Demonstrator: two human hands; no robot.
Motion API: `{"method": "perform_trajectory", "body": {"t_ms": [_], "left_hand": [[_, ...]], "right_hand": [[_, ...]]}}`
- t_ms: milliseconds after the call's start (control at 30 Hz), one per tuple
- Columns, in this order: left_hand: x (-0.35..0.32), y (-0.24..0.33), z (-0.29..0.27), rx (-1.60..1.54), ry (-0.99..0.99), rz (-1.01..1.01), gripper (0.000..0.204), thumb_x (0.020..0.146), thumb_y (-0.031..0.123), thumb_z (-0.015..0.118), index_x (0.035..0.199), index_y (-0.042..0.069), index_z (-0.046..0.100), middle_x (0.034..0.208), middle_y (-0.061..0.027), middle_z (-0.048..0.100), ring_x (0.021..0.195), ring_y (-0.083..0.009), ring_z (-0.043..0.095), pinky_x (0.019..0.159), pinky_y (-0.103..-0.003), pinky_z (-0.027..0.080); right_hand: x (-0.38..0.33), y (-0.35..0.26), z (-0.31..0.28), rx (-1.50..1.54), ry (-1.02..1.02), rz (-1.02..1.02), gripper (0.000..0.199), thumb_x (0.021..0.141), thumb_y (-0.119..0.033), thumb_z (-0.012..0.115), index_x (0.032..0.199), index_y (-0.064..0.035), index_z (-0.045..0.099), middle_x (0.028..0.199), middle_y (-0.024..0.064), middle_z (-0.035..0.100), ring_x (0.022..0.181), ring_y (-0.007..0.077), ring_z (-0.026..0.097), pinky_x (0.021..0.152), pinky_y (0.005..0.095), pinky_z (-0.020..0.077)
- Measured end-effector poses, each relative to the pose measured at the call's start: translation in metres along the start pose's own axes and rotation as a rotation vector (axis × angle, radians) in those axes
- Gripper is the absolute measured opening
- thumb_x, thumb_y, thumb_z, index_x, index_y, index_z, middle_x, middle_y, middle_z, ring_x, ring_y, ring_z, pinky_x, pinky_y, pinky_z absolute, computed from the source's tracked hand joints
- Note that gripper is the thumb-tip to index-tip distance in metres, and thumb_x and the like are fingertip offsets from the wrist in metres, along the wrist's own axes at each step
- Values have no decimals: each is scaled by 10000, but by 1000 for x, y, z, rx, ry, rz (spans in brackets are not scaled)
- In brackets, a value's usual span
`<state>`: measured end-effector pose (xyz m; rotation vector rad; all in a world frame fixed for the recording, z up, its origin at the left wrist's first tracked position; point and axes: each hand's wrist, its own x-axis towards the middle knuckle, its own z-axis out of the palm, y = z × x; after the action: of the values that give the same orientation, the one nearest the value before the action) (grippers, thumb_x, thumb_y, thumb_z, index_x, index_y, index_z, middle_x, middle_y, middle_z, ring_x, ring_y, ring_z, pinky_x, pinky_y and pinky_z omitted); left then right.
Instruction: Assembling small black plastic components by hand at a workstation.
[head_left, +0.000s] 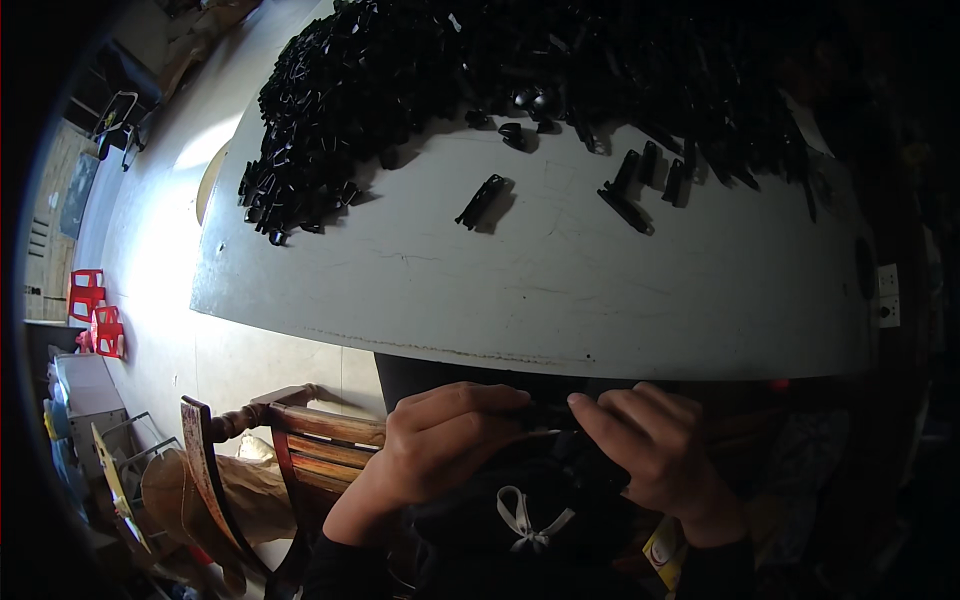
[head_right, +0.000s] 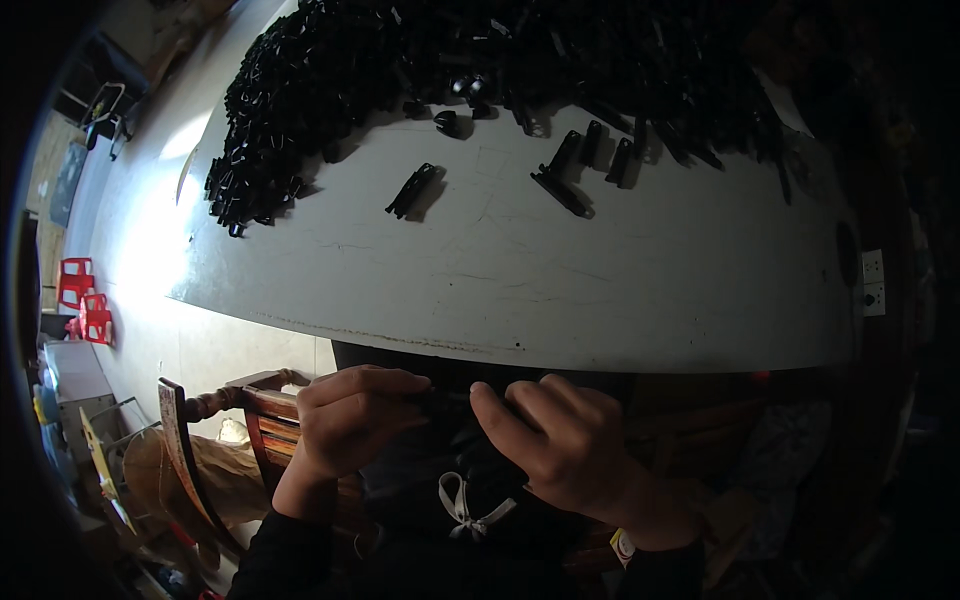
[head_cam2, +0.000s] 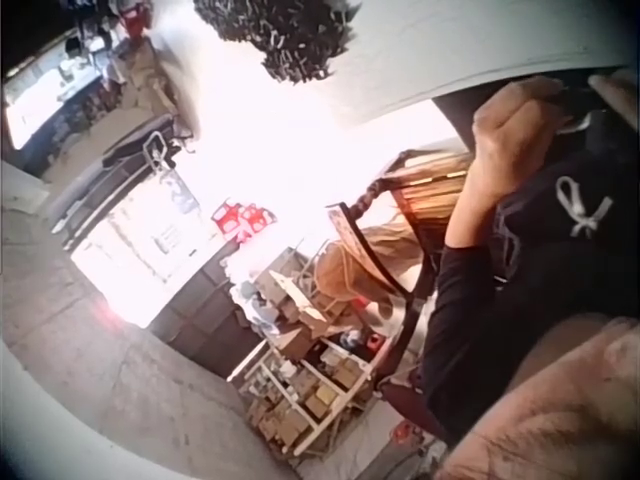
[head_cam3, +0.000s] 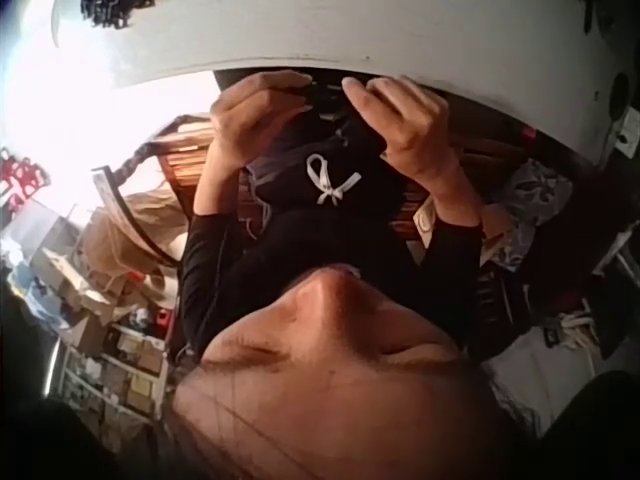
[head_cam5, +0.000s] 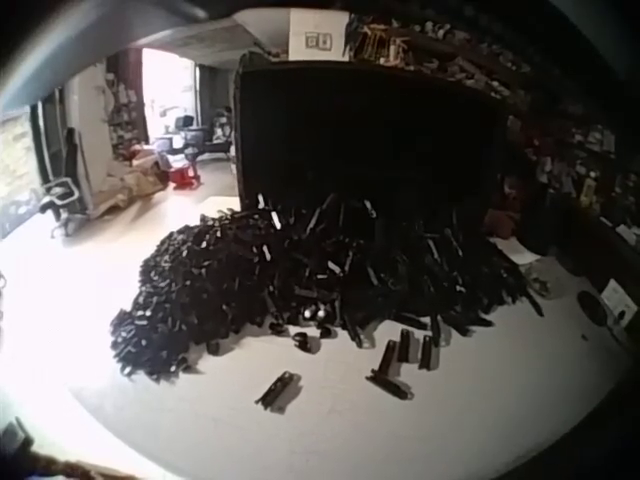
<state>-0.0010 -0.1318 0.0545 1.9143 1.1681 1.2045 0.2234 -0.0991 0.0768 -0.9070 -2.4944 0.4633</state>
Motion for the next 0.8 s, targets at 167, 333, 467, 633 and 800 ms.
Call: {"method": "perform_trajectory", "body": {"t_ms": [167,333,467,633,800], "left_hand": [[-4,-6,-1,-10,-69,110,109,683,-13,745,751,18,665,930,-142,681,764,-227,690,611,-280,570],[0,-8,2,-442,-89,-106,273,803,231,708,900,-18,654,992,-184,678,937,-311,667,824,-386,533],[-8,-2,25,-733,-170,-254,671,979,522,327,943,-53,672,979,-215,680,960,-366,659,856,-427,523],[-25,-10,40,-801,-67,-239,733,991,522,260,888,-70,679,904,-240,682,897,-358,677,816,-416,544],[-25,-3,44,-864,-102,-220,709,1005,475,262,830,-73,676,892,-248,682,863,-364,678,803,-426,543]], "right_hand": [[-3,7,3,-3,-57,-44,270,786,-210,641,959,-6,684,669,63,573,532,149,546,425,252,430],[-4,1,18,55,65,-20,203,773,-56,612,959,-66,694,685,22,537,555,118,532,406,221,409],[-7,-17,34,147,81,-173,77,770,-70,662,844,-63,681,672,30,551,582,153,597,457,246,496],[-17,-21,39,107,101,-204,67,771,-78,667,835,-63,677,664,39,546,570,161,607,461,240,511],[-37,-9,49,232,22,-121,83,764,-48,656,842,-27,673,771,80,626,548,173,589,426,263,458]]}}
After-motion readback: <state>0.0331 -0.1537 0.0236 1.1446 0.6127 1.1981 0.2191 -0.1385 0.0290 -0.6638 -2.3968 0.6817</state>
